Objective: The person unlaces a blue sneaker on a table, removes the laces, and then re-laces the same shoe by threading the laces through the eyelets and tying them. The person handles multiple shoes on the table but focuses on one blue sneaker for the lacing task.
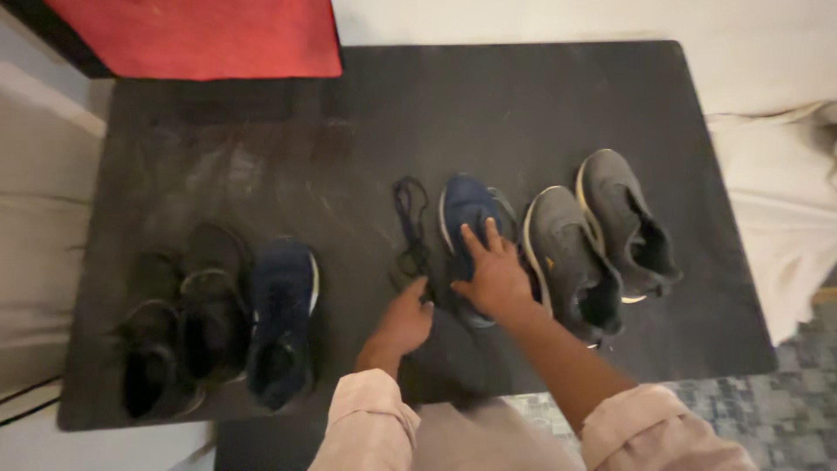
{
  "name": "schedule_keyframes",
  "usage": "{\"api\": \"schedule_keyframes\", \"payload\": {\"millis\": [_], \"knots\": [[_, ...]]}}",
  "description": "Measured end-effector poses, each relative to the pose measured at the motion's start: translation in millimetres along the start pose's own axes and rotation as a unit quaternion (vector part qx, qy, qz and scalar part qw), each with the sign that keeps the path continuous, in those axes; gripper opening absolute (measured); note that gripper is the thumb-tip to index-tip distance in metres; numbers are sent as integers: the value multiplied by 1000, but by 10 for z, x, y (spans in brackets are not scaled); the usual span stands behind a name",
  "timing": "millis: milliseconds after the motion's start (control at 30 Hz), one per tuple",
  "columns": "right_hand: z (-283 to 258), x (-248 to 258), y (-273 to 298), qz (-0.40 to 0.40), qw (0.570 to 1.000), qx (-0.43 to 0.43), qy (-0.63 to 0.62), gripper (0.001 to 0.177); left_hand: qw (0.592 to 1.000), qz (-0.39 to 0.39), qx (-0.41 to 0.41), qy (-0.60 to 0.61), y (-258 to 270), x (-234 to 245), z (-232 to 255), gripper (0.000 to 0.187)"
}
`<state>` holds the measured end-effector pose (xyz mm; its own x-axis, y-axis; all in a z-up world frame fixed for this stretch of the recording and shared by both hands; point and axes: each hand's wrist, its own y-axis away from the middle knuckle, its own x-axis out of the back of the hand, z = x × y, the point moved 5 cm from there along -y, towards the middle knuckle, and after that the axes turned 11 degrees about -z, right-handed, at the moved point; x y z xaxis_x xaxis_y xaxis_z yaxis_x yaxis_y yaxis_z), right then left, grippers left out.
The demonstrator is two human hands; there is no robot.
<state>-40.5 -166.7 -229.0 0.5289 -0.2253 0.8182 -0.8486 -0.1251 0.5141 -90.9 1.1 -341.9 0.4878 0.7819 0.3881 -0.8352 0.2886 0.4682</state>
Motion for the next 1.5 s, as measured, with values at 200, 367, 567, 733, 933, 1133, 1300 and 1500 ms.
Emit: {"api": "schedule_keyframes", "payload": {"millis": [200,367,567,733,933,1133,1300,1500], "knots": [[173,44,8,-28,998,-29,40,109,990,95,92,-56,482,805,71,47],[-110,88,73,46,985,47,162,96,983,153,86,-50,639,1164,81,47],[-388,-104,196,20,953,158,259,83,990,44,25,-130,425,855,73,68],[45,97,261,192,974,105,56,76,997,1,67,-43,136,552,189,91],[688,157,339,236,971,8,36,72,991,-27,125,33,-83,431,468,114],[1347,310,577,337,936,-95,30,69,994,-13,107,-19,-148,362,833,114],[1581,330,542,291,953,-82,-13,72,977,55,169,-120,-76,413,1187,79],[1840,380,677,356,928,-109,-16,66,956,190,30,-222,-30,427,1700,59]]}}
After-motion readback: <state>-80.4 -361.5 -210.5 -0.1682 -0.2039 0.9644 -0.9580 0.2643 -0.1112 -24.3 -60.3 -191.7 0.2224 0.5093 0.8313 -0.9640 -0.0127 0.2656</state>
